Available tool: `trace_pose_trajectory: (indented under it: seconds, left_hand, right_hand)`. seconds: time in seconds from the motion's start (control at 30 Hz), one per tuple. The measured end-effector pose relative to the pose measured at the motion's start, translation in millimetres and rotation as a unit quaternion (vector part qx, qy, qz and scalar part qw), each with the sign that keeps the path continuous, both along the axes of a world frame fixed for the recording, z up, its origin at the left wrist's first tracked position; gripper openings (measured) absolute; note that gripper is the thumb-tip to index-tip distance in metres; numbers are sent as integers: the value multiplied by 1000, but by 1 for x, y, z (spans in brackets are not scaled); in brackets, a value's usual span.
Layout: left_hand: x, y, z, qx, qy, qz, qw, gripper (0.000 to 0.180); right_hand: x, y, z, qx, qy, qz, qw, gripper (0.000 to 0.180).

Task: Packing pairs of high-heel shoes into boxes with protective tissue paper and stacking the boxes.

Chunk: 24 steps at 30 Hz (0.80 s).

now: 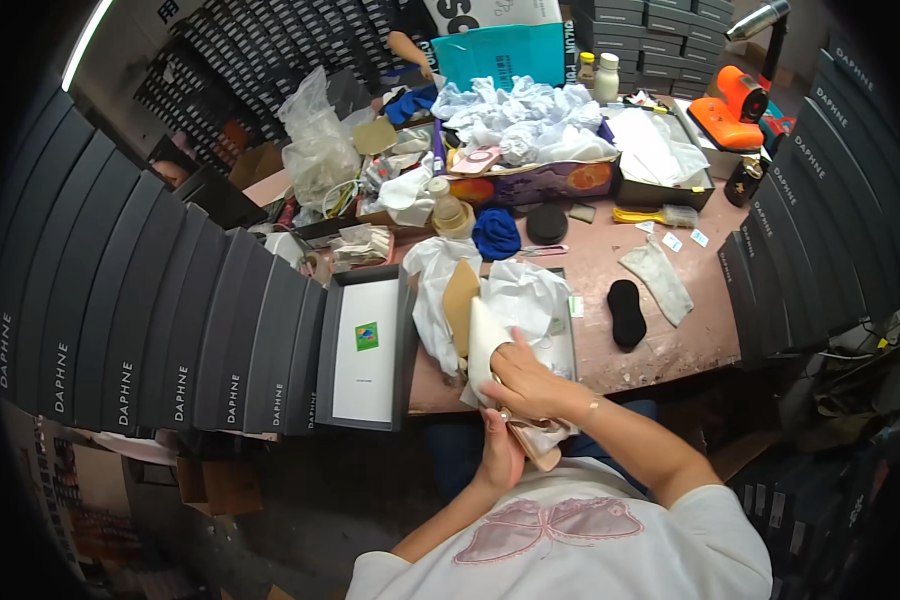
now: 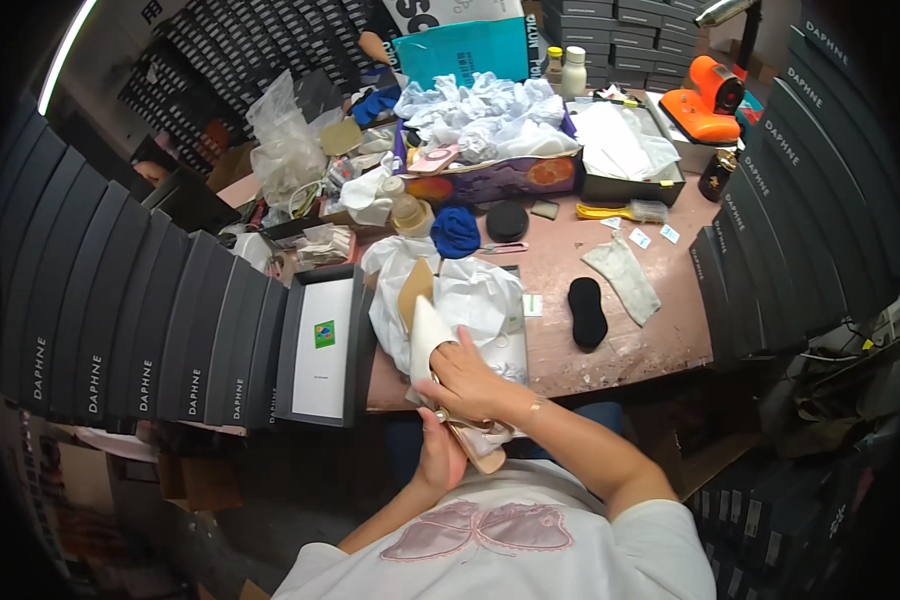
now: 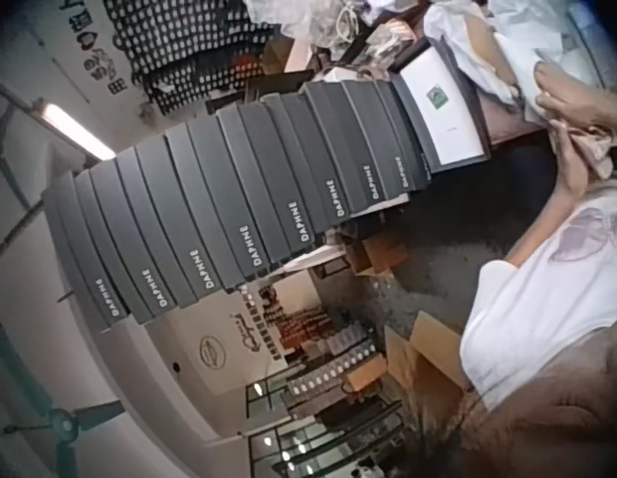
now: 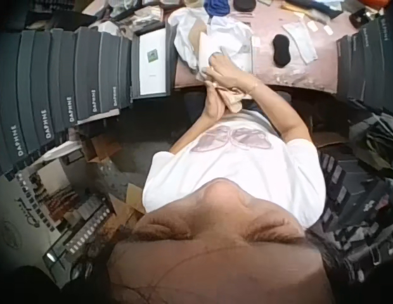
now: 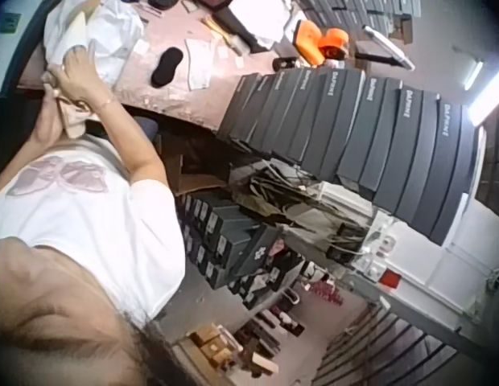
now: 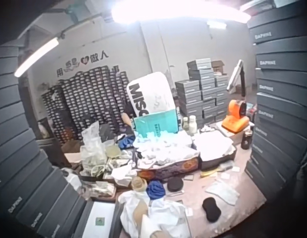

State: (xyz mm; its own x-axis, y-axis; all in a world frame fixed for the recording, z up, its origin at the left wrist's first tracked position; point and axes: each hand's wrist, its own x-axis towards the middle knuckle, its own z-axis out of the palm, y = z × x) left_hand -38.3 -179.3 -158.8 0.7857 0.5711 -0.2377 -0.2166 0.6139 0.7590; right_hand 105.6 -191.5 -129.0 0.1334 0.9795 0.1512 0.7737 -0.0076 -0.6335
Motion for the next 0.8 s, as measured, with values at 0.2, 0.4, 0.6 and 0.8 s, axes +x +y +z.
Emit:
trace_pose_trajectory:
  seconds: [0.2, 0.4, 0.6, 0.8]
  left_hand:
    - [-6, 26, 46, -38, 5, -33, 999, 87]
    - [6, 86, 14, -1, 90, -61, 994, 46]
    - [-5, 89, 29, -21, 111, 19, 993, 39]
    - [-9, 80, 18, 52, 104, -17, 993, 46]
  right_hand:
    - [-8, 15, 5, -11, 29, 28, 999, 50]
    - [-48, -17, 12, -99, 47, 45, 993, 75]
    - [-52, 11, 11, -98, 87, 59, 990, 61]
    - [-71, -41, -4, 48, 95, 31, 994, 56]
